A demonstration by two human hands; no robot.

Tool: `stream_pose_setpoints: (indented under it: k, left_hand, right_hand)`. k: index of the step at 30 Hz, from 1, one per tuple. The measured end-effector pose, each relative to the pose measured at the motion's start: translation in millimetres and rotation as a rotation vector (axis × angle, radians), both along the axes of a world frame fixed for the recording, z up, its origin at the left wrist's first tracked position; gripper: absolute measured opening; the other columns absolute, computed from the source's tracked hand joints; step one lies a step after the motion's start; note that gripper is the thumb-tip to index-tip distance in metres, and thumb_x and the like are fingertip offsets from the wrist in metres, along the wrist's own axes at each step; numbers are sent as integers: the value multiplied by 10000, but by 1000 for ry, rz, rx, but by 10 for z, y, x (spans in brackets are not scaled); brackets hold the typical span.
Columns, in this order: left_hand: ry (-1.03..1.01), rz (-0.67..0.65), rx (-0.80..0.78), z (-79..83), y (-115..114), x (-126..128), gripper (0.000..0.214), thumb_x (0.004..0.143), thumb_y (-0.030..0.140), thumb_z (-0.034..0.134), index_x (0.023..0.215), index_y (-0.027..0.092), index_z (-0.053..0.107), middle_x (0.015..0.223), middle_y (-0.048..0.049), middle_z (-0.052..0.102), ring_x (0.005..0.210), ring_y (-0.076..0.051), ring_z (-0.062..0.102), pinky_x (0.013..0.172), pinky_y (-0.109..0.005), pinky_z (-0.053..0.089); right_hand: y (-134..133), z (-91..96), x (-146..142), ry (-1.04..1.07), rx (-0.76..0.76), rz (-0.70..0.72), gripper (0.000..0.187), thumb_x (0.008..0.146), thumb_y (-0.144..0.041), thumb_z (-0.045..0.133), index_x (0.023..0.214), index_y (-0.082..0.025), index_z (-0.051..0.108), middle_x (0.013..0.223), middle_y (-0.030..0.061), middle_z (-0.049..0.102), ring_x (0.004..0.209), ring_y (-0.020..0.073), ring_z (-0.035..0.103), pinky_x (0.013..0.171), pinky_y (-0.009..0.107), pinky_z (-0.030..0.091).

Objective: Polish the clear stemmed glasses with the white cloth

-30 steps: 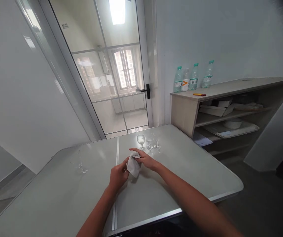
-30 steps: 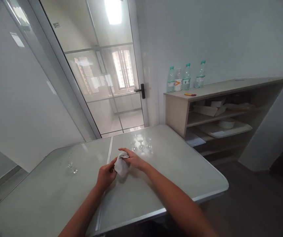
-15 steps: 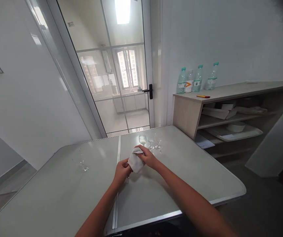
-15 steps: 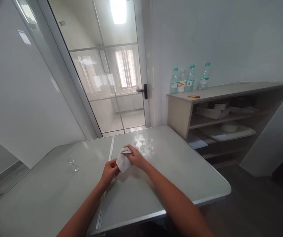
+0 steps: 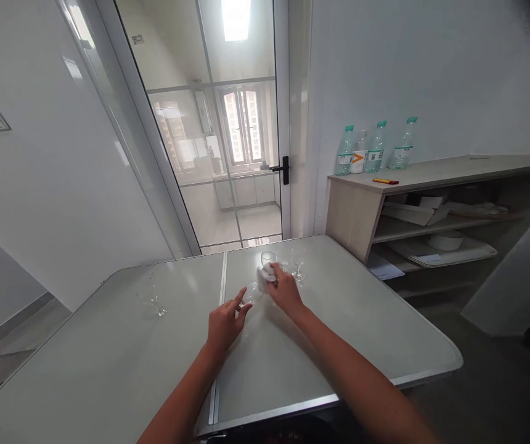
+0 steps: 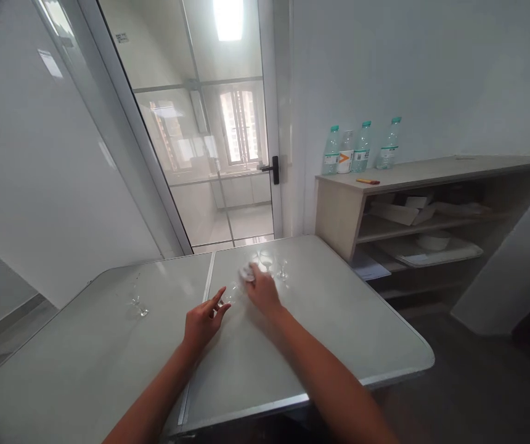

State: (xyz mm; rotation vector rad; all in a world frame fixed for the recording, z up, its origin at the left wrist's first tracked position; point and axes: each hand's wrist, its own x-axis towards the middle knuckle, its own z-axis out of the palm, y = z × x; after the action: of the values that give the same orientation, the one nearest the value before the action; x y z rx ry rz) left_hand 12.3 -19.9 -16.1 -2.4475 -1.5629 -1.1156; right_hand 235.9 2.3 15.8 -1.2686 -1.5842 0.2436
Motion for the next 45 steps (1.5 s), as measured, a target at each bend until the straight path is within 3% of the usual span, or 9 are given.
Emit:
stream_pose_setpoints:
  k: [4, 15, 19, 26, 28, 34, 37, 41, 45]
  left_hand:
    - [24, 11, 27, 31, -24, -19, 460, 950, 421, 617, 1396, 308, 621, 749, -22, 744, 572, -137, 588, 596, -232, 361]
    - [-232, -198, -163, 68, -51, 16, 475, 886, 387, 667, 1336, 237, 675, 626, 21, 611, 499, -83, 399, 589, -217, 358]
    - [-582, -229, -463, 146, -49, 112, 624, 833, 492, 719, 1350, 149, 659, 565, 44, 504, 514, -82, 371, 545, -217, 326]
    - [-934, -448, -1328, 203, 66, -42, 698, 752, 567, 767, 1291, 137, 659, 613, 58, 477, 452, -28, 192, 438, -187, 176]
    - [-894, -431, -1265, 201, 71, -61, 705, 765, 587, 745, 1296, 131, 659, 602, 54, 478, 452, -34, 212, 443, -189, 188]
    - [-354, -228, -349, 136, 2, -17, 554, 857, 479, 678, 1343, 214, 670, 632, 4, 588, 552, -103, 419, 598, -228, 360]
    - [-194, -201, -217, 97, -36, 18, 498, 878, 431, 650, 1353, 281, 663, 709, -26, 667, 584, -119, 482, 623, -231, 366]
    - [-454, -236, -442, 112, -44, 76, 615, 839, 517, 691, 1366, 202, 651, 596, 22, 573, 518, -95, 419, 575, -222, 350]
    - [-885, -392, -1070, 175, -1, 53, 722, 786, 593, 737, 1322, 118, 645, 573, 63, 483, 437, -41, 261, 451, -190, 225]
  right_hand:
    - [-33, 12, -106, 117, -46, 393, 503, 769, -114, 538, 1253, -243, 592, 1070, 51, 678, 919, 220, 616, 831, 324, 456]
    - [-102, 138, 17, 477, -490, 784, 542, 965, -416, 516, 1495, -316, 461, 958, 8, 536, 874, 186, 464, 866, 345, 389]
    - [-103, 155, -1, 466, -366, 750, 548, 984, -427, 501, 1511, -291, 444, 1066, 27, 553, 962, 201, 465, 967, 363, 354]
    - [-135, 223, 89, 280, -259, 815, 448, 988, -381, 482, 1414, -270, 567, 1149, 38, 581, 989, 210, 475, 957, 353, 358]
    - [-146, 239, 90, 259, -271, 813, 424, 977, -359, 486, 1372, -267, 608, 1051, 30, 583, 922, 199, 467, 910, 339, 370]
    - [-58, 122, -15, 598, -484, 711, 469, 915, -362, 528, 1370, -265, 585, 871, -1, 477, 802, 172, 444, 787, 303, 401]
    - [-20, 78, -42, 626, -528, 665, 432, 892, -373, 556, 1296, -238, 623, 822, -14, 440, 759, 160, 420, 746, 291, 391]
    - [-54, 120, -24, 483, -414, 634, 392, 943, -418, 535, 1293, -272, 634, 837, -14, 470, 787, 167, 416, 747, 287, 356]
    - [-93, 179, 27, 419, -364, 723, 439, 975, -471, 500, 1336, -253, 624, 792, -17, 468, 738, 163, 391, 716, 282, 338]
